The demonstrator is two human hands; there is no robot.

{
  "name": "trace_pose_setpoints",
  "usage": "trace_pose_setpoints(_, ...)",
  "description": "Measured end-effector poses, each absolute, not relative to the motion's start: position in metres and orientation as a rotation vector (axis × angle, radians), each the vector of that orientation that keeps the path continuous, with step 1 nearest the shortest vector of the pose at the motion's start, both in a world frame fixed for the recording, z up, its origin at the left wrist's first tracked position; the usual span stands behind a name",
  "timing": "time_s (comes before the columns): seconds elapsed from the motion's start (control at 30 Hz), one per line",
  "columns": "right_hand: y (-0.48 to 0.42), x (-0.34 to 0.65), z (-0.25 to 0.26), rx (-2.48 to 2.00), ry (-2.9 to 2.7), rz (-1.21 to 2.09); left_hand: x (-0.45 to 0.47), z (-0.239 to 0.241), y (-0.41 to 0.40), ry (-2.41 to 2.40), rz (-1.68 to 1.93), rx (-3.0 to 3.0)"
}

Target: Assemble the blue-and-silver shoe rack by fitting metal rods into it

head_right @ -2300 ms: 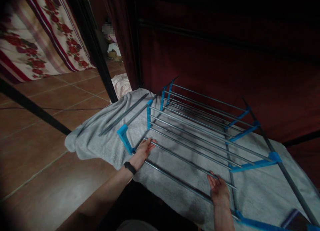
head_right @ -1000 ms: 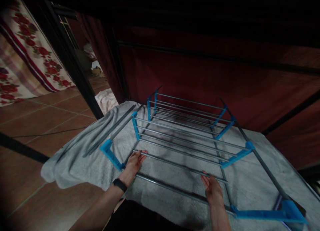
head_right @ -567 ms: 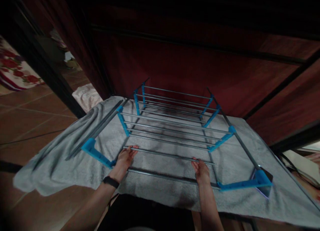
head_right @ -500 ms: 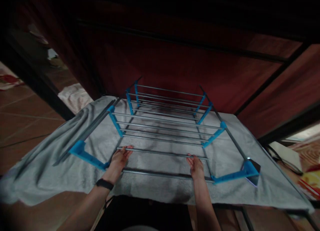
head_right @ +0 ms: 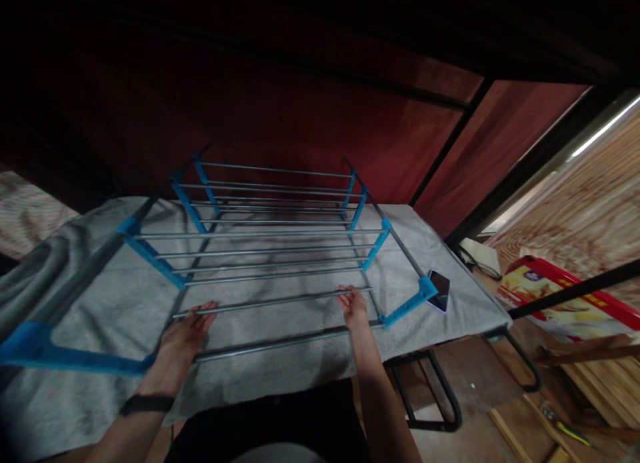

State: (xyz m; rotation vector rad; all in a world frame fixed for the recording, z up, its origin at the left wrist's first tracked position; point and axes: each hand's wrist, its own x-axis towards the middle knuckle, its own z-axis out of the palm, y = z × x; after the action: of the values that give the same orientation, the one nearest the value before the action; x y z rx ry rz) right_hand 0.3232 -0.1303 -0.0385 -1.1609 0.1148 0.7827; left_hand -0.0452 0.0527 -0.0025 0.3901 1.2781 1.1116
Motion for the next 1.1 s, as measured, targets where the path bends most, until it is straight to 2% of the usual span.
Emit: trace_pose_setpoints(1.1, -0.131, 0.334, -0.042, -1.165, 0.092, 0.806, -0.040, 0.008, 0.050, 1.311, 1.126, 0.312)
